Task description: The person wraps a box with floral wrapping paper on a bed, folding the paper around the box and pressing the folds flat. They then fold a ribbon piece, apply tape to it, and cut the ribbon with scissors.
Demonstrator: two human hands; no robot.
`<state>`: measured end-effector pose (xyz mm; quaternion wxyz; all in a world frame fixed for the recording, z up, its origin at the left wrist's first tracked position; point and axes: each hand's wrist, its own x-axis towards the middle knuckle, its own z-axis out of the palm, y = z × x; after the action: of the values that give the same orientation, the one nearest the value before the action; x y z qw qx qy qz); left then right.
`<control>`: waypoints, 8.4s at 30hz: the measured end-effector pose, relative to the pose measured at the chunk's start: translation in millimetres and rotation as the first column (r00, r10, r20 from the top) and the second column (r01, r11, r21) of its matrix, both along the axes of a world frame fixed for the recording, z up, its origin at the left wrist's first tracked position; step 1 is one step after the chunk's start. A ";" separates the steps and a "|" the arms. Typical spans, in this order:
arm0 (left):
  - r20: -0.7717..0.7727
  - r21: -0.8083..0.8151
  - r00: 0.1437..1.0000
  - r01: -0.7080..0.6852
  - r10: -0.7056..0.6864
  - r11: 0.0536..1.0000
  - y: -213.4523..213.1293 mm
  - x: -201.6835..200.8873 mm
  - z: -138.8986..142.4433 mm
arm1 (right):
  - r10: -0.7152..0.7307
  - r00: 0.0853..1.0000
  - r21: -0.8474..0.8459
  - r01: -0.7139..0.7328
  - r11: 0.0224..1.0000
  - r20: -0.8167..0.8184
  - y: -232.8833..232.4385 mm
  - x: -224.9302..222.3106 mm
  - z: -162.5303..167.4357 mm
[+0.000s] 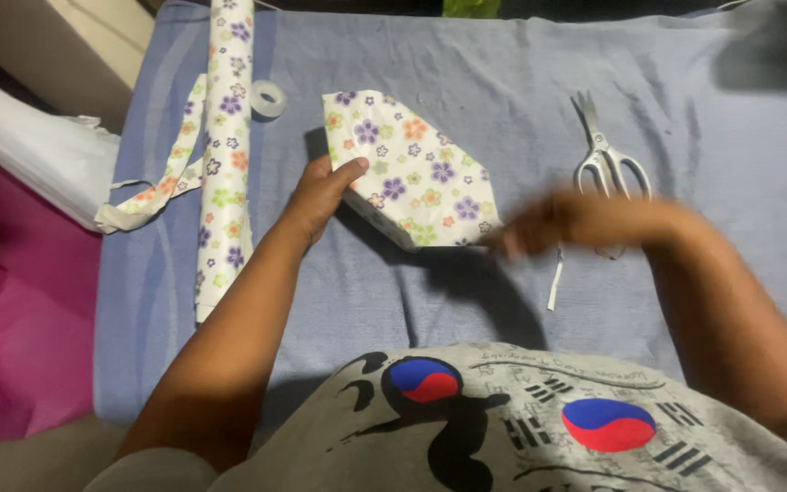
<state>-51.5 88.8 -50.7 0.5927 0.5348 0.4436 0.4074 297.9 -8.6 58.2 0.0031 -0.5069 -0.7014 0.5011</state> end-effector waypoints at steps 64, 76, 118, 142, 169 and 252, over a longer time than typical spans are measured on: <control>0.156 -0.056 0.987 -0.029 0.037 0.998 8.2 23.7 15.4 | -0.457 0.548 -0.278 0.379 0.882 -0.700 120.0 -96.5 -50.6; -0.501 0.823 0.714 0.218 0.489 0.526 -24.7 35.9 26.9 | -0.406 0.490 -0.251 0.352 0.902 -0.771 116.2 -97.9 -56.6; -0.814 0.558 0.510 0.554 0.277 0.618 -72.5 35.7 21.9 | 0.019 0.876 0.392 0.196 0.899 -0.482 148.6 -110.8 -19.8; -0.792 0.587 0.523 0.508 0.315 0.630 -72.7 38.0 13.9 | 0.065 0.993 0.943 0.074 0.324 -0.100 67.7 -104.8 -65.1; -0.652 0.730 0.614 0.352 0.445 0.585 -73.3 35.7 -4.1 | 0.175 0.944 0.930 0.220 0.294 -0.279 57.5 -123.1 -53.0; -0.693 0.712 0.487 0.349 0.532 0.609 -76.2 38.3 0.7 | -0.049 0.996 0.817 0.087 0.571 -0.073 42.6 -82.2 -58.6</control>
<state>-13.1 12.7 -49.9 -0.0419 0.8342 0.4821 0.2644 215.7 34.0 -0.4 0.2708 -0.4641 -0.8332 0.1306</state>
